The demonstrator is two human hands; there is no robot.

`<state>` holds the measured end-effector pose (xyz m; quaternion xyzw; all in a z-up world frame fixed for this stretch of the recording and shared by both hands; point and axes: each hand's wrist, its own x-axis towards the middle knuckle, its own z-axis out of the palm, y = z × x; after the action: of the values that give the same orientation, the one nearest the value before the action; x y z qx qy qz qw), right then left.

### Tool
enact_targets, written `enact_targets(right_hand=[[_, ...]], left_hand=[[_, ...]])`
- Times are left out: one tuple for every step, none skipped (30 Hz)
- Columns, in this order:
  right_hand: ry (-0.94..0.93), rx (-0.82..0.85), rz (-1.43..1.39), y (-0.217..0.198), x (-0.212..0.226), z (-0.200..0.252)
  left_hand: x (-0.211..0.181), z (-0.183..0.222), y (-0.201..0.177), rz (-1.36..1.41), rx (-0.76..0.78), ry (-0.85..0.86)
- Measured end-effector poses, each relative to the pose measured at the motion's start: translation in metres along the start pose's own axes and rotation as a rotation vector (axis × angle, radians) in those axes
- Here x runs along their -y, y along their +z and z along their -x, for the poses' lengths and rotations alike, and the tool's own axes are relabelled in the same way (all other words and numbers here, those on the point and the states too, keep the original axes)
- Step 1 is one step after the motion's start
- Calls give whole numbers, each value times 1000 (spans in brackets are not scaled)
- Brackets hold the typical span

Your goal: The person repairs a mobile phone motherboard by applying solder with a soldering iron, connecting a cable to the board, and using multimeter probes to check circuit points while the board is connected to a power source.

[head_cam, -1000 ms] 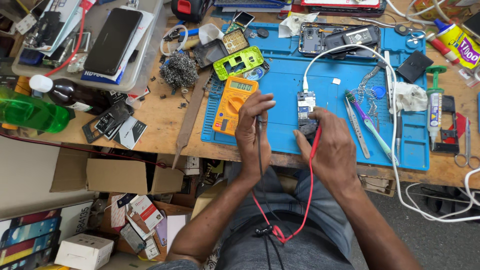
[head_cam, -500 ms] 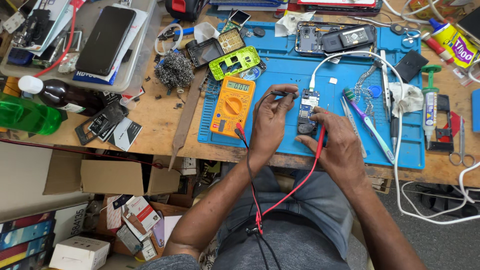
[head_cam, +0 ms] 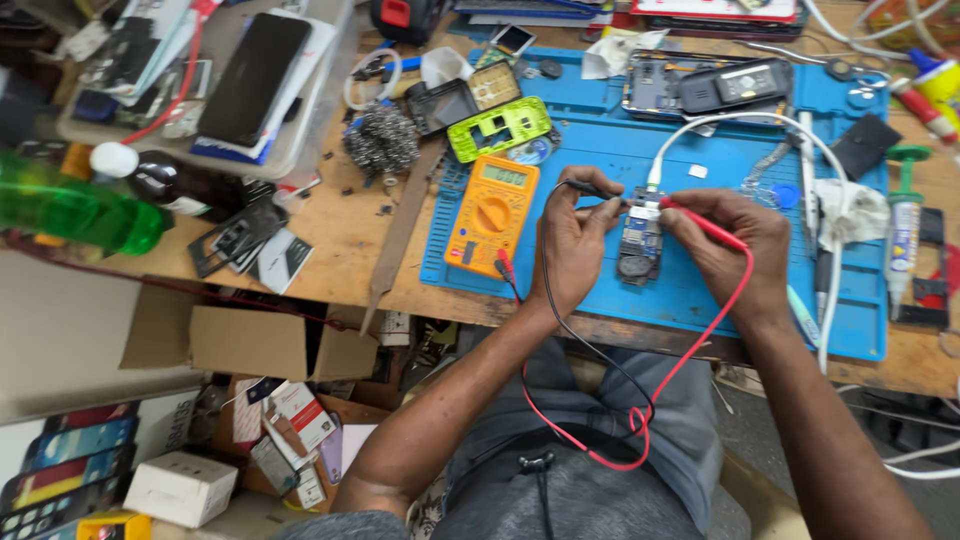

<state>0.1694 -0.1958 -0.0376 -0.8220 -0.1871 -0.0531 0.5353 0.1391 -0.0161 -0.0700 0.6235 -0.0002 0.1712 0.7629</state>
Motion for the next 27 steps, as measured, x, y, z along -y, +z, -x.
enact_targets(right_hand=[[-22,9,26,-1,-2,1],[-44,18,53,-2,-2,2],[-55,4,70,-1,-1,3],[-66,-9,86,-1,0,3],[-79,-22,101,0,2,3],[-65,-28,121,1,3,2],[-51,-31,142,2,5,1],[-38,-33,163,3,6,0],[-51,-38,179,4,7,0],[-64,-43,196,5,7,0],[-79,-47,211,6,8,-1],[-90,-45,209,5,8,-2],[-98,-42,204,5,7,-1],[-107,-40,200,6,7,-1],[-105,-39,199,6,7,-1],[-103,-39,198,6,6,-1],[-100,-39,198,6,6,0],[-103,-40,210,5,6,0],[-108,-42,221,6,6,0],[-113,-45,232,6,6,-1],[-110,-43,224,6,6,0],[-107,-42,217,6,6,0],[-105,-42,209,6,6,0],[-97,-38,212,5,6,0],[-90,-34,212,5,5,1],[-83,-30,212,5,5,1],[-88,-29,193,5,5,1]], left_hand=[[-1,0,1,-2,2,-4],[-3,-1,3,-3,4,-7],[-5,0,3,-10,4,-11],[-8,0,3,-37,16,-2],[-10,1,3,-67,26,10],[-12,0,3,-96,36,21],[-13,0,3,-130,33,20],[-14,-1,4,-163,31,20],[-14,-1,4,-197,26,19],[-13,-1,5,-194,23,30],[-13,-2,5,-192,19,42],[-13,-2,5,-189,14,54],[-12,-2,5,-191,20,52],[-12,-2,5,-192,26,50],[-11,-4,4,-194,35,50],[-12,-4,4,-212,31,45],[-11,-5,5,-229,28,39],[-11,-5,5,-246,26,33],[-11,-6,5,-242,29,38],[-11,-7,5,-239,32,44],[-11,-8,5,-235,34,47],[-10,-8,5,-242,36,41],[-10,-8,5,-249,37,36],[-10,-8,5,-257,38,30],[-9,-8,5,-261,33,36],[-9,-8,6,-266,28,42],[-9,-8,6,-277,19,49]])
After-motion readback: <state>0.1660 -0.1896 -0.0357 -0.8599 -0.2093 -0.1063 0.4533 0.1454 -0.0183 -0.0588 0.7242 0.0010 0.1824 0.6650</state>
